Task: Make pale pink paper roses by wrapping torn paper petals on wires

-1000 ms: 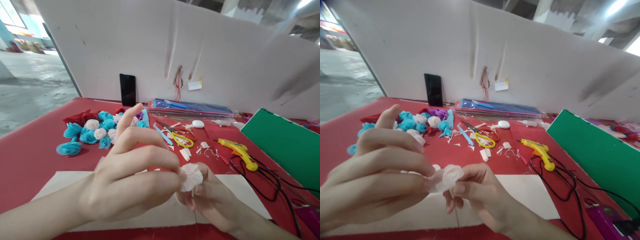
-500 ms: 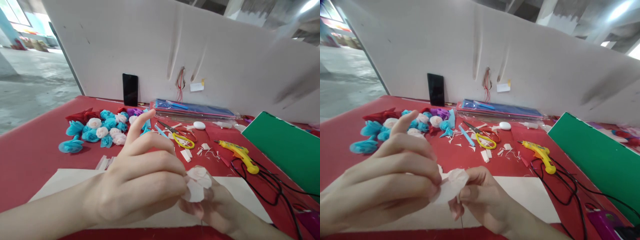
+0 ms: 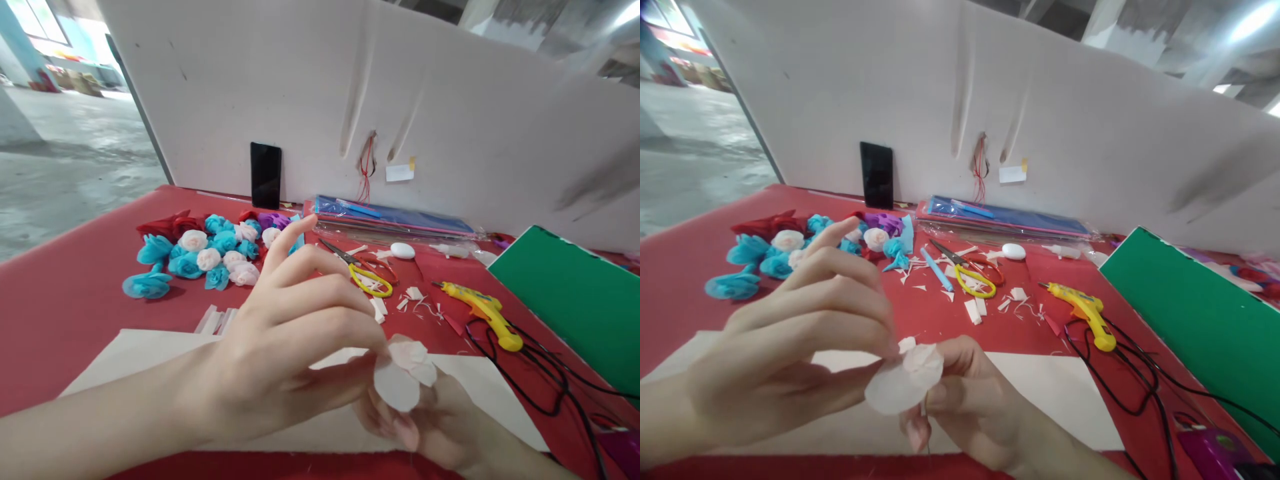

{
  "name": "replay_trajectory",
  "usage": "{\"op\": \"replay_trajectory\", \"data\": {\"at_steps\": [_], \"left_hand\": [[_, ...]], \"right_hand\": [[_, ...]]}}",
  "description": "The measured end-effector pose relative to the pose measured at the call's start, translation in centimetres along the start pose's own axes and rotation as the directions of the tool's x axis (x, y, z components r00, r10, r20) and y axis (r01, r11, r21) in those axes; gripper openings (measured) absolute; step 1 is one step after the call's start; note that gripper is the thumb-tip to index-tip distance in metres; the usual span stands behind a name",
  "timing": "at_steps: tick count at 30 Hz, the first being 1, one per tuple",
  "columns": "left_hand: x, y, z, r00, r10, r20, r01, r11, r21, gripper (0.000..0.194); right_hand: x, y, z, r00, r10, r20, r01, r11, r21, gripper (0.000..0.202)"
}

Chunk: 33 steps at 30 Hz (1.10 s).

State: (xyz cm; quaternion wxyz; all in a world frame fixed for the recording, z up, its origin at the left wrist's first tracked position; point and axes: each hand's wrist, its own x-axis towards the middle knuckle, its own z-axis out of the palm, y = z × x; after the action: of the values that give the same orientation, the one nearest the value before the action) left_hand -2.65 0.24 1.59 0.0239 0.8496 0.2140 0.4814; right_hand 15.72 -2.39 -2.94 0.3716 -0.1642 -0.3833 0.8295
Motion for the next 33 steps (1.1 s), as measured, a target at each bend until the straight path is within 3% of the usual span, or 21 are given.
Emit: {"op": "replay_trajectory", "data": {"at_steps": [5, 10, 17, 25, 33], "left_hand": [[0.2, 0.2, -0.1, 0.995, -0.097, 0.005, 0.097, 0.985, -0.142, 0.013], [0.4, 0.4, 0.3, 0.966, -0.248, 0.071, 0.258, 0.914, -0.314, 0.017], [0.4, 0.5, 0.3, 0.866, -0.429, 0.256, 0.499, 0.728, -0.470, 0.015], [0.2, 0.6, 0.2, 0.790, -0.484, 0.377, 0.612, 0.663, -0.431, 0.011], [0.6, 0.7, 0.2, 0.832, -0.445, 0.332, 0.555, 0.682, -0.477, 0.016]], "right_hand": [[-0.2, -0.4, 0.2, 0.999, -0.010, -0.034, 0.008, 0.999, -0.044, 0.021], [0.0, -0.8, 0.7, 0.996, -0.065, -0.067, 0.059, 0.995, -0.081, 0.015], [0.1, -0.8, 1.6, 0.975, -0.157, -0.157, 0.143, 0.985, -0.092, 0.015], [0.2, -0.8, 2.0, 0.945, -0.229, -0.234, 0.194, 0.968, -0.161, 0.009], [0.0, -0.5, 1.5, 0.938, -0.279, -0.206, 0.223, 0.940, -0.256, 0.005]]}}
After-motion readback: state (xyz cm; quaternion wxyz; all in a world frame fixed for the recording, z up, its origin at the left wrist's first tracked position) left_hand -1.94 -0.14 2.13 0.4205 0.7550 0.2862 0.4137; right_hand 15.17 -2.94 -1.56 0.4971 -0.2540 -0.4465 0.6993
